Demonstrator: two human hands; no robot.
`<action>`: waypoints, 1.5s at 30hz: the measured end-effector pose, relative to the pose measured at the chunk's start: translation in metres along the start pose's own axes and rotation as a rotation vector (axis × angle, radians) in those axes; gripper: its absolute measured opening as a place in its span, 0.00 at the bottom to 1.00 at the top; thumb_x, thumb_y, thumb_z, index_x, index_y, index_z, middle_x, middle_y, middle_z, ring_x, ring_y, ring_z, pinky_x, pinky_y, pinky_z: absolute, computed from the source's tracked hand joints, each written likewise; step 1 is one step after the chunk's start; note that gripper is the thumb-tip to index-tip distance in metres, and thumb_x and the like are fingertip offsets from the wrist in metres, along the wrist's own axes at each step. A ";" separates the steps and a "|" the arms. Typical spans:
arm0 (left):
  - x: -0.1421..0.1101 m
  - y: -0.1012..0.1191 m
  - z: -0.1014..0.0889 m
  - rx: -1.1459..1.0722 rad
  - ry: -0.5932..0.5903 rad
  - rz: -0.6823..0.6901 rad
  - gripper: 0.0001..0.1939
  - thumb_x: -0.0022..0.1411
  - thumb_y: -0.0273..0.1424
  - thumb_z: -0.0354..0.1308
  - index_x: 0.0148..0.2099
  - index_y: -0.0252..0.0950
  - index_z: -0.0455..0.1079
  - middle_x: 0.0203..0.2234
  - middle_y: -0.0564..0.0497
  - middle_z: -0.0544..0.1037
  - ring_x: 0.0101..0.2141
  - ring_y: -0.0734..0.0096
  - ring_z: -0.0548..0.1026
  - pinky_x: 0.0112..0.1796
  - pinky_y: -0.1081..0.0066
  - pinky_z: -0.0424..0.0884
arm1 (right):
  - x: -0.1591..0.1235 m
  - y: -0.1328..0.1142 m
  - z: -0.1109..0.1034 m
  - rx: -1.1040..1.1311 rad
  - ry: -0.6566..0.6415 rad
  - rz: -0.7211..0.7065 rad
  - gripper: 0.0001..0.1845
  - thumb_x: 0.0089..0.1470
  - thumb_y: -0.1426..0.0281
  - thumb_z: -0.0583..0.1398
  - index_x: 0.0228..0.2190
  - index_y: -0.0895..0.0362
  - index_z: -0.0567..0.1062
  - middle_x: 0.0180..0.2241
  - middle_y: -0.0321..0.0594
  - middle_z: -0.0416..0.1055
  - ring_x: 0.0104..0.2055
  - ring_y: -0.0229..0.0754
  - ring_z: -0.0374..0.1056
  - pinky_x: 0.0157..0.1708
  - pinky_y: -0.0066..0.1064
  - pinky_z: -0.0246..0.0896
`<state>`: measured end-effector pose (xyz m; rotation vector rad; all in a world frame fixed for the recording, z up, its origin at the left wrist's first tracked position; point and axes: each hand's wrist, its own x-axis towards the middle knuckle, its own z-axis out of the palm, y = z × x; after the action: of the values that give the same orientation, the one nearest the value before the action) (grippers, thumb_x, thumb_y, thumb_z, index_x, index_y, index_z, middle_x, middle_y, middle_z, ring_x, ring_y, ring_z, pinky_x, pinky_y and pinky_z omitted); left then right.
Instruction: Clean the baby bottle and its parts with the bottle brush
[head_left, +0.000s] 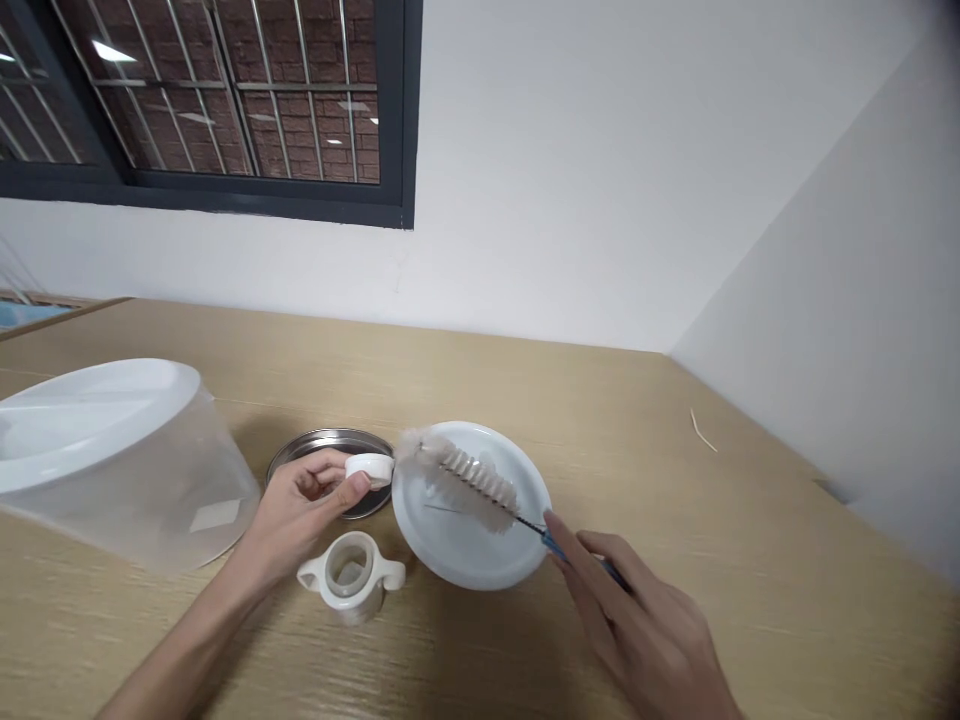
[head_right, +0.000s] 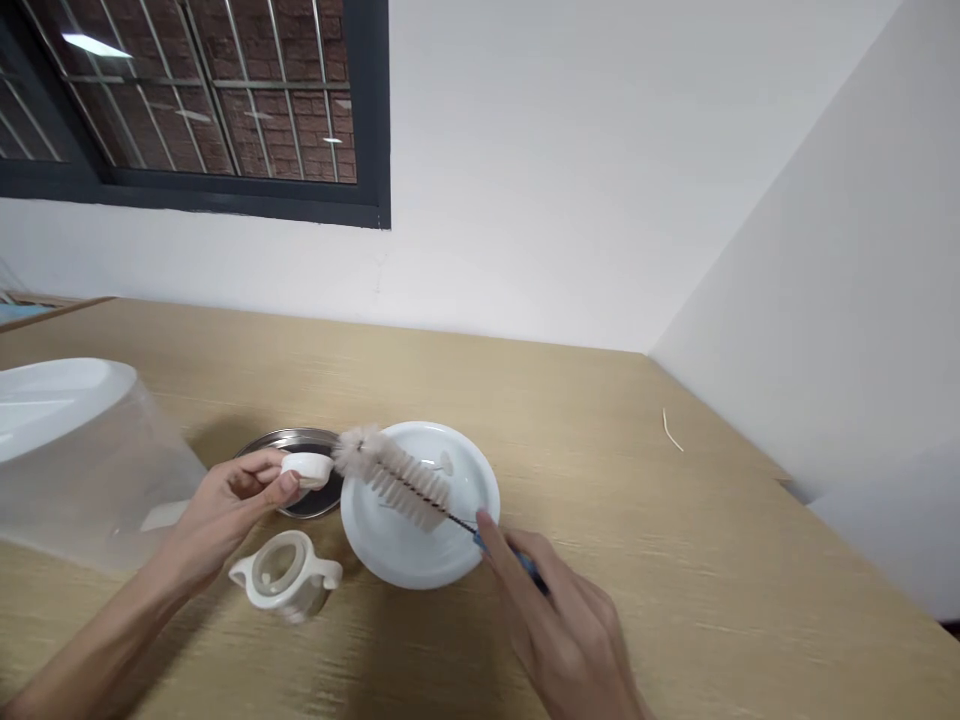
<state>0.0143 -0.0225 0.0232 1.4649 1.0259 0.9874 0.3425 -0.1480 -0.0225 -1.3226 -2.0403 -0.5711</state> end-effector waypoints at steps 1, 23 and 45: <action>0.000 0.000 0.000 0.007 0.011 -0.007 0.20 0.59 0.48 0.69 0.41 0.34 0.79 0.33 0.46 0.84 0.34 0.63 0.79 0.35 0.71 0.70 | 0.000 0.002 -0.001 -0.020 -0.001 0.007 0.29 0.64 0.82 0.56 0.65 0.59 0.67 0.41 0.45 0.74 0.36 0.32 0.74 0.36 0.20 0.68; 0.004 -0.011 0.003 0.114 0.031 0.005 0.17 0.56 0.42 0.71 0.42 0.36 0.80 0.33 0.47 0.85 0.36 0.60 0.80 0.37 0.68 0.72 | -0.002 -0.003 -0.007 -0.025 0.030 -0.002 0.36 0.63 0.82 0.57 0.69 0.53 0.61 0.41 0.44 0.76 0.37 0.34 0.76 0.39 0.22 0.70; 0.000 -0.005 0.006 0.093 0.132 0.172 0.32 0.44 0.35 0.79 0.51 0.39 0.72 0.44 0.45 0.82 0.45 0.56 0.77 0.48 0.57 0.72 | 0.008 -0.002 -0.006 0.125 0.040 0.129 0.26 0.64 0.80 0.59 0.62 0.57 0.70 0.42 0.45 0.74 0.38 0.33 0.74 0.36 0.19 0.70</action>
<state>0.0194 -0.0240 0.0176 1.6026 1.0656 1.1858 0.3403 -0.1473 -0.0126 -1.3458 -1.9095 -0.4023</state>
